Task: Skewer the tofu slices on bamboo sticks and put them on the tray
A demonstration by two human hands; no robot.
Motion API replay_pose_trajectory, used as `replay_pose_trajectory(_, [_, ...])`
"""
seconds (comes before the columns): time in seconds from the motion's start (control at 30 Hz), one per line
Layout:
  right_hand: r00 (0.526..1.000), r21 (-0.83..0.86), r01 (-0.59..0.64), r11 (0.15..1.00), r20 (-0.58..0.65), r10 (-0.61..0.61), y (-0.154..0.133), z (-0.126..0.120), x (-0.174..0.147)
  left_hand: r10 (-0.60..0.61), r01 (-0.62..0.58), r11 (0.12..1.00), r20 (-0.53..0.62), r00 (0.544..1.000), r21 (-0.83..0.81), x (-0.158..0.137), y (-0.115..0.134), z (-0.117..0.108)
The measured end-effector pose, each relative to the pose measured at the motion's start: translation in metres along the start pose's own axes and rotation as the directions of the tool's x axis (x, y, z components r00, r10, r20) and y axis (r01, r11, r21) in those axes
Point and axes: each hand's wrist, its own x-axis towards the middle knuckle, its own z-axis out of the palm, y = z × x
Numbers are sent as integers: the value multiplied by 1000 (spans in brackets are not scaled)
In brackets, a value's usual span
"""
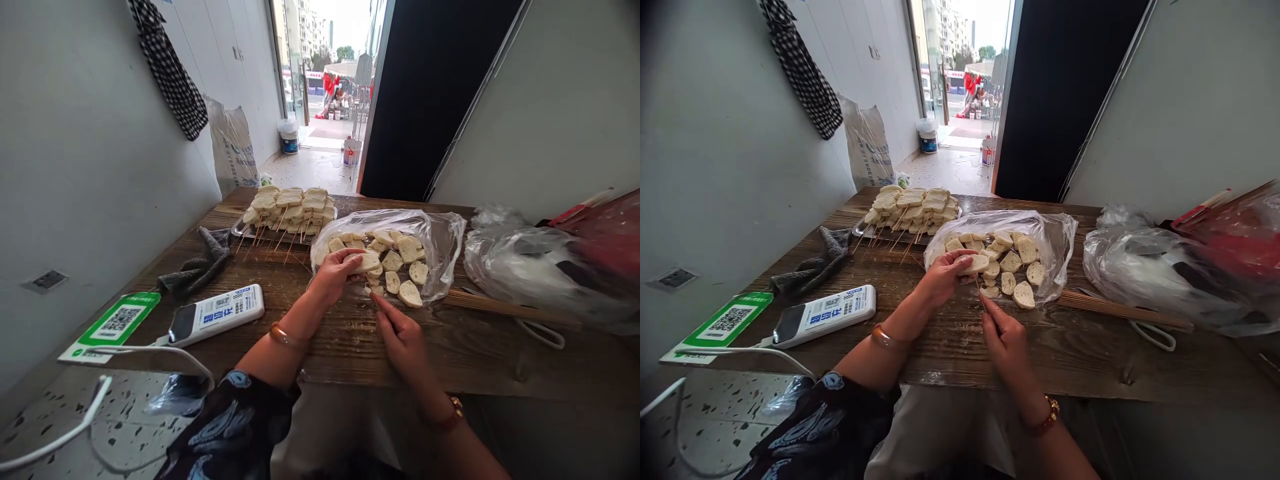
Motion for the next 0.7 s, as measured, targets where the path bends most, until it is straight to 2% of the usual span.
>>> replay_pose_trajectory(0.43, [999,37,-43,998,6,43,3,1,-1,7,-7,1000,1,1000,24,-2,1,2])
replay_pose_trajectory(0.7, [996,70,-92,993,4,91,3,1,1,95,-100,981,34,995,166,-5,-1,5])
